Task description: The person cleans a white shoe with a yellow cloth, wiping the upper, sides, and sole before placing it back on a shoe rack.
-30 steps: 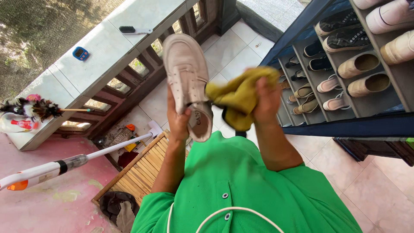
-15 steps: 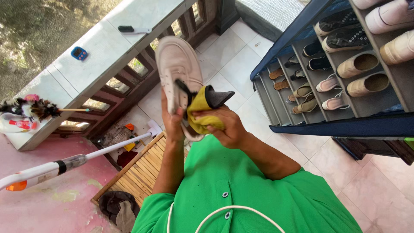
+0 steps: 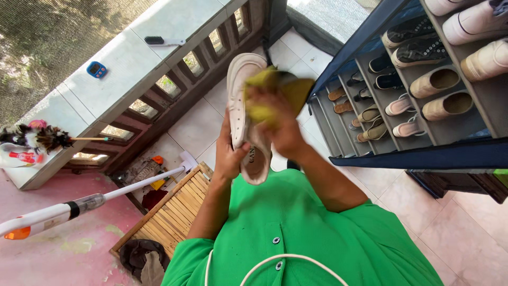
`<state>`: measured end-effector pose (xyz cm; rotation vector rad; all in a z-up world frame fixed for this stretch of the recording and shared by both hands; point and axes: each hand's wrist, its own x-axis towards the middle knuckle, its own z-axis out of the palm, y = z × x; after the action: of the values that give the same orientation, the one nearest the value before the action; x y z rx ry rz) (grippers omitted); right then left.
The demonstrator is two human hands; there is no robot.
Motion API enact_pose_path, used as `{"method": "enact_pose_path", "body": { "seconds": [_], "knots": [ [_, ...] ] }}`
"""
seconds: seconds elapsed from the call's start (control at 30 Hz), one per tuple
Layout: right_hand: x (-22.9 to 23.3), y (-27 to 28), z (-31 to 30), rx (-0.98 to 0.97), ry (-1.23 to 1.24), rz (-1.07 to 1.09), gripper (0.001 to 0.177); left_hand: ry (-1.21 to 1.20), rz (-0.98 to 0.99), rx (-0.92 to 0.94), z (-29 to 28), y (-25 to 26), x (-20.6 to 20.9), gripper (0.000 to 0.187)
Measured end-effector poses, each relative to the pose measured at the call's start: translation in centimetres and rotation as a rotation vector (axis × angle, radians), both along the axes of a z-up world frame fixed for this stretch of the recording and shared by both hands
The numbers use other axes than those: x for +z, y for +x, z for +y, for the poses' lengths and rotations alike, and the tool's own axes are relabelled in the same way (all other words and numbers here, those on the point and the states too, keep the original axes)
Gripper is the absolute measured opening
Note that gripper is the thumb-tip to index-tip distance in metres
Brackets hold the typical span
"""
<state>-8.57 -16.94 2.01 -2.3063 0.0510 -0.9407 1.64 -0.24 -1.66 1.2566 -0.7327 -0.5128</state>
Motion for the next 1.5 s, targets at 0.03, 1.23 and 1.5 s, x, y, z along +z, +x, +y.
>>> {"method": "enact_pose_path", "body": {
  "seconds": [0.03, 1.23, 1.5],
  "knots": [
    [0.4, 0.0, 1.7, 0.008, 0.114, 0.136, 0.039, 0.002, 0.004, -0.003, 0.2, -0.2, -0.1, 0.113],
    [8.6, -1.4, 0.1, 0.532, -0.176, 0.267, 0.018, 0.089, 0.063, -0.167, 1.7, 0.3, 2.6, 0.113],
    [4.5, -1.2, -3.6, 0.404, 0.778, -0.427, 0.040, 0.068, 0.058, -0.089, 1.4, 0.4, 1.7, 0.122]
  ]
}}
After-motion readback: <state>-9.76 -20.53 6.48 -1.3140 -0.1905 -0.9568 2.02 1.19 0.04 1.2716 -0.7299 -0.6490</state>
